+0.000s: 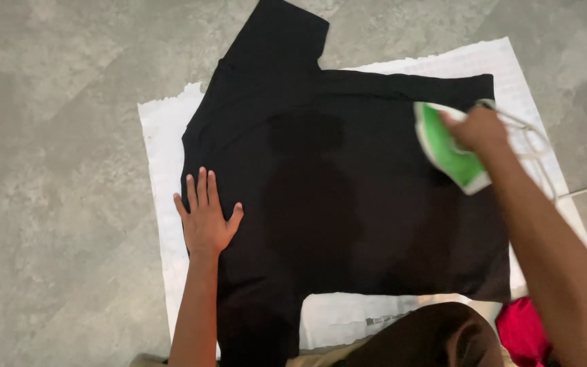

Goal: Ironing a black t-shirt on the floor using an electric iron.

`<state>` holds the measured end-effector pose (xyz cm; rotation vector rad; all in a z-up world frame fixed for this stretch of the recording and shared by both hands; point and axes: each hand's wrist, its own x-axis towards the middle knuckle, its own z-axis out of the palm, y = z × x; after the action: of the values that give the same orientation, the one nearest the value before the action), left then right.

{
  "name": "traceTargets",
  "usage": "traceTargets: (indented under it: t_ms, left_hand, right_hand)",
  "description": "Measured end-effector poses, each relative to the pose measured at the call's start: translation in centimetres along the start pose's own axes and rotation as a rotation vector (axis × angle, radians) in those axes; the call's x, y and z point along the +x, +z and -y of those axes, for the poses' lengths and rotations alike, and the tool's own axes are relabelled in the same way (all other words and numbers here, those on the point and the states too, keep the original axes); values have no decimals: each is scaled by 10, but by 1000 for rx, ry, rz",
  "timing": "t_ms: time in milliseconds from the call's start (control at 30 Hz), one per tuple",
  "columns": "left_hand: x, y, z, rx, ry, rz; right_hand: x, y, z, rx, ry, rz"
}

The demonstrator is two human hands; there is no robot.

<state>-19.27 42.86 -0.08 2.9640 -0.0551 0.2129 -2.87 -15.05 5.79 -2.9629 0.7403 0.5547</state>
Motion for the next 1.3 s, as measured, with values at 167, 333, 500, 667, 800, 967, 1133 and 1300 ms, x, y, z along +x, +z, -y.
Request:
traceTargets:
  t_ms: [167, 333, 500, 667, 800, 967, 1133, 1300]
  left_hand:
    - [-4, -2, -3, 16, 44, -78]
    - [-1, 1, 1, 21, 59, -35]
    - [-2, 0, 2, 1, 19, 38]
    - [-2, -3, 5, 26, 58, 27]
    - [0, 0, 7, 17, 16, 83]
    - [0, -7, 0, 14, 57, 4]
    - [-4, -5, 1, 8, 36, 51]
    - [0, -10, 0, -2, -23, 157]
  right_hand:
    - [-32, -23, -2, -138, -175, 89]
    - [-85, -13, 105, -253, -477, 68]
    - [-126, 24, 200, -111, -911, -267]
    - [-81, 2, 189, -71, -615, -144]
    - [-22, -19, 92, -182, -279, -25]
    - [30, -6, -32, -255, -242, -130]
    - [-7, -9, -12, -263, -322, -30]
    - [-104, -3, 77, -426, -666, 76]
